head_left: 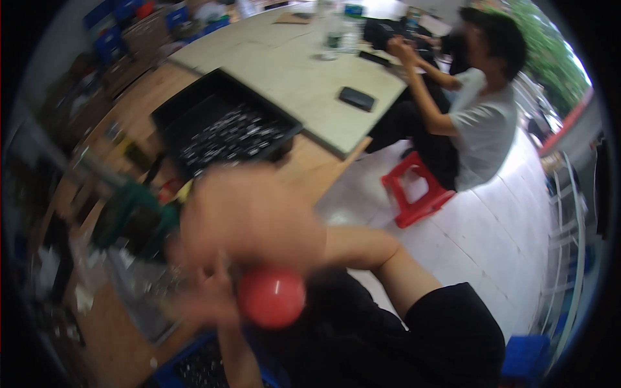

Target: The person assembles metal parts by placing small components onto a manual press machine, inserting pins from a tray, pressing the lever down, and dropping the assembled pieces into a blue container.

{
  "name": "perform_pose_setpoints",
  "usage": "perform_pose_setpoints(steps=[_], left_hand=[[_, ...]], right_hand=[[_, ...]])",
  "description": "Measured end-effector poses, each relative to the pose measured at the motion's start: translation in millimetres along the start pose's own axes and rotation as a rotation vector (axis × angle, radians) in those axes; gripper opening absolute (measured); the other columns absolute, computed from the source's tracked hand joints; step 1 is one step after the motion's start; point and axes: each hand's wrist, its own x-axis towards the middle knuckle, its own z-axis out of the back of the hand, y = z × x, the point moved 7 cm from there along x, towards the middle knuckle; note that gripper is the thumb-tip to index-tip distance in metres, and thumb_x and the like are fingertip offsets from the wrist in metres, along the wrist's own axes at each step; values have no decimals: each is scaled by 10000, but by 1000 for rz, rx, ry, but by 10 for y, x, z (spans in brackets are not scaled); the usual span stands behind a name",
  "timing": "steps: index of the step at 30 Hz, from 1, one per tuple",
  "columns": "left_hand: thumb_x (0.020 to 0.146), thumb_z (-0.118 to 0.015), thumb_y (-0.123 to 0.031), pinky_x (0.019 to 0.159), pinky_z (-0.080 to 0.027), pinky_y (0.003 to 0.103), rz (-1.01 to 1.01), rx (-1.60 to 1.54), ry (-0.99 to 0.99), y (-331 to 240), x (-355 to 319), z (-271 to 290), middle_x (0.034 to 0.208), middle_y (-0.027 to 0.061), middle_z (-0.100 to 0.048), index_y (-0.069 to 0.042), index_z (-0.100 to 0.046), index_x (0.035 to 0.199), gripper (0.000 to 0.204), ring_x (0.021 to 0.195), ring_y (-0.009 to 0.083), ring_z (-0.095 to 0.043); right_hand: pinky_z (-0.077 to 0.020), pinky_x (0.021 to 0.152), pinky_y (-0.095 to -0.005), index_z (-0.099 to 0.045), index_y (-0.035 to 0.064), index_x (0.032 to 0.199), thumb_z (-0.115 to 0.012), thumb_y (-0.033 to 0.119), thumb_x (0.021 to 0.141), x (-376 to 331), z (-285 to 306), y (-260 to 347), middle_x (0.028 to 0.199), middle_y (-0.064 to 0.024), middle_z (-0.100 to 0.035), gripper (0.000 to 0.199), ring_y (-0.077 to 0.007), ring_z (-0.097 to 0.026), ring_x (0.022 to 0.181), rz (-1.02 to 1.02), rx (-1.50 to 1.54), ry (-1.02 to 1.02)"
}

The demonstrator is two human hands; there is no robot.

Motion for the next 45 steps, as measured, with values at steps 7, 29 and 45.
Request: perform_pose_setpoints(steps=[7,29,45], left_hand=[[915,-710,8,743,-506,336,193,-314,-27,-70,74,48,926,117,-687,5,-664,941,52,826,260,-662],[922,-727,-60,744,-543,320,679,543,-29,736,-1545,2941,1012,125,-713,-2,-712,1074,163,864,231,-683],[763,-674,22,787,-553,430,393,585,874,1432,-33,1572,924,203,-700,-2,-705,938,179,863,382,-684]], right_hand=[[-399,524,-253,-609,-28,1209,-371,790,990,811,-563,-1399,806,-46,-690,880,-93,-566,596,-326,119,-60],[-582,855,-506,-747,43,981,-647,108,875,-1464,-1121,-3665,1052,-227,-739,160,-408,-716,1027,-676,-760,802],[-536,810,-239,-712,-46,1198,-670,20,959,-1194,-809,-2551,980,-58,-750,252,-74,-660,899,-652,219,167]])
